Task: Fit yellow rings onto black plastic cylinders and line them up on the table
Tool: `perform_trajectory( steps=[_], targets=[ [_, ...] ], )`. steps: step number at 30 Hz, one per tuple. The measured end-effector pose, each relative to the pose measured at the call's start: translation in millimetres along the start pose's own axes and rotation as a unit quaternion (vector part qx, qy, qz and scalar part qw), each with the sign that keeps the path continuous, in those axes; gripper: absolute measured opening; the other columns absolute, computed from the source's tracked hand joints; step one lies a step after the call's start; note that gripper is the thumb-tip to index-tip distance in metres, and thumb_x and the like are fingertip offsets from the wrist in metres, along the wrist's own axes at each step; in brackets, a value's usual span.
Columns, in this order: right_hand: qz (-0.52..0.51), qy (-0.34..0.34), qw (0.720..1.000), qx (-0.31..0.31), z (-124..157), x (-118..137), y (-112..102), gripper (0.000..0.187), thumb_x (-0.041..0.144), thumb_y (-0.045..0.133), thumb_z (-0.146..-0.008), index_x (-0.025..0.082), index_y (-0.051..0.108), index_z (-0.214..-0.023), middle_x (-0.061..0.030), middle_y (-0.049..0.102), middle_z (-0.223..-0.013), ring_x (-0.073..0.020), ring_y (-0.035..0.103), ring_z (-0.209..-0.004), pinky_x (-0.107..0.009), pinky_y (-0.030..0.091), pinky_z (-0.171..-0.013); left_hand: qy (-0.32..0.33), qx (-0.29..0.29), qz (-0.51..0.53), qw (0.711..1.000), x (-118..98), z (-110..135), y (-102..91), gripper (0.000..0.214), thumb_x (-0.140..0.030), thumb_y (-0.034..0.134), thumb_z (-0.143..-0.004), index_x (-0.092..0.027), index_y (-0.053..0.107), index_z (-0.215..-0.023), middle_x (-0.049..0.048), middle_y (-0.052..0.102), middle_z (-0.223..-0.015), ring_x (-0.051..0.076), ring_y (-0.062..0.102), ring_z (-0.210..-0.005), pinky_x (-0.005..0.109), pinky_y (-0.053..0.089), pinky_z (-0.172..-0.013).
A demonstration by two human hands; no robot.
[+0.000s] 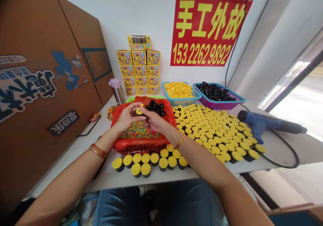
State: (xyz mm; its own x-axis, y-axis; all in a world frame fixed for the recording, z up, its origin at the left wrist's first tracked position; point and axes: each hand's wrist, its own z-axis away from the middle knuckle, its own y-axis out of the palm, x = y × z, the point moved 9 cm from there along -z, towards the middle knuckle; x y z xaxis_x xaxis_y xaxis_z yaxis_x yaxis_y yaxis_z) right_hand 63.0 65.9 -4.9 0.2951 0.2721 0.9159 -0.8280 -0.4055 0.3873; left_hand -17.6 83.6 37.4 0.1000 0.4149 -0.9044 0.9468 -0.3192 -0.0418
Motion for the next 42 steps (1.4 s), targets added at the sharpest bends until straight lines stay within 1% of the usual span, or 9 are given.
perform_trajectory(
  steps=[7,13,20,25,30,33,36,38,42],
  targets=[
    [0.03,0.051,0.998,0.002,2,-10,0,0.066,0.086,0.048,-0.074,0.021,0.043,-0.065,0.0052,0.043,-0.05,-0.0076,0.038,-0.043,-0.022,0.033,-0.041,0.084,-0.024,-0.111,0.99,-19,7,-2.9,0.038,-0.031,0.087,-0.061,-0.016,0.071,-0.092,0.0007,0.065,-0.076,0.012,0.057,-0.068,0.024,0.047,-0.062],
    [0.032,0.087,0.996,0.001,2,-14,-2,0.052,0.066,0.056,-0.081,0.021,0.041,-0.062,0.0047,0.044,-0.047,-0.008,0.041,-0.043,-0.021,0.034,-0.042,0.098,-0.058,-0.207,0.972,-26,12,-5.7,0.036,-0.032,0.085,-0.063,-0.014,0.074,-0.091,0.0022,0.068,-0.074,0.013,0.058,-0.065,0.026,0.048,-0.064],
    [0.04,-0.03,0.998,-0.049,-5,-3,-9,0.022,0.036,0.06,-0.074,0.021,0.044,-0.067,0.0111,0.03,-0.042,-0.0056,0.021,-0.036,-0.02,0.023,-0.035,0.084,-0.008,-0.172,0.981,-22,9,4.9,0.073,-0.029,0.086,-0.061,-0.018,0.056,-0.128,0.0012,0.067,-0.083,0.016,0.064,-0.078,0.028,0.051,-0.073],
    [0.059,-0.119,0.989,-0.058,1,30,-15,0.023,0.037,0.068,-0.073,0.017,0.06,-0.081,0.0009,0.057,-0.062,-0.01,0.052,-0.053,-0.024,0.049,-0.052,0.046,-0.039,-0.184,0.981,-5,3,-12.6,0.075,-0.032,0.087,-0.058,-0.02,0.056,-0.126,0.0081,0.066,-0.107,0.019,0.064,-0.09,0.03,0.051,-0.073],
    [0.173,-0.209,0.927,-0.259,57,113,-138,0.031,0.036,0.073,-0.069,0.018,0.061,-0.091,-0.006,0.067,-0.089,-0.0165,0.064,-0.077,-0.034,0.055,-0.076,-0.029,-0.043,-0.182,0.982,16,-1,-25.6,0.043,-0.039,0.083,-0.06,-0.016,0.068,-0.093,0.0078,0.07,-0.092,0.019,0.064,-0.083,0.036,0.052,-0.078],
    [0.382,-0.167,0.743,-0.523,142,151,-257,0.039,0.036,0.076,-0.067,0.016,0.061,-0.097,-0.0095,0.068,-0.092,-0.0228,0.064,-0.088,-0.039,0.051,-0.083,-0.032,-0.055,-0.172,0.983,17,-4,-26.7,0.038,-0.042,0.082,-0.06,-0.015,0.07,-0.085,0.007,0.071,-0.084,0.019,0.064,-0.078,0.037,0.051,-0.079],
    [0.492,-0.079,0.592,-0.634,216,160,-348,0.038,0.038,0.071,-0.073,0.014,0.064,-0.102,-0.0155,0.069,-0.102,-0.0292,0.064,-0.099,-0.042,0.047,-0.091,-0.039,-0.061,-0.189,0.979,18,-8,-24.1,0.034,-0.043,0.08,-0.061,-0.016,0.071,-0.08,0.006,0.071,-0.079,0.018,0.064,-0.073,0.034,0.051,-0.074],
    [0.509,-0.027,0.552,-0.66,247,155,-393,0.037,0.04,0.065,-0.079,0.012,0.065,-0.104,-0.0187,0.069,-0.104,-0.0315,0.064,-0.102,-0.043,0.046,-0.091,-0.047,-0.062,-0.204,0.976,20,-11,-22.2,0.033,-0.044,0.08,-0.06,-0.017,0.071,-0.076,0.0052,0.071,-0.076,0.018,0.063,-0.07,0.032,0.05,-0.07],
    [0.56,0.056,0.551,-0.616,250,143,-443,0.042,0.041,0.058,-0.086,0.008,0.064,-0.112,-0.0228,0.069,-0.107,-0.0324,0.065,-0.103,-0.04,0.047,-0.087,-0.059,-0.076,-0.212,0.972,21,-14,-23.8,0.031,-0.044,0.081,-0.057,-0.018,0.071,-0.07,0.0039,0.07,-0.07,0.017,0.061,-0.066,0.03,0.049,-0.066]
  ],
)
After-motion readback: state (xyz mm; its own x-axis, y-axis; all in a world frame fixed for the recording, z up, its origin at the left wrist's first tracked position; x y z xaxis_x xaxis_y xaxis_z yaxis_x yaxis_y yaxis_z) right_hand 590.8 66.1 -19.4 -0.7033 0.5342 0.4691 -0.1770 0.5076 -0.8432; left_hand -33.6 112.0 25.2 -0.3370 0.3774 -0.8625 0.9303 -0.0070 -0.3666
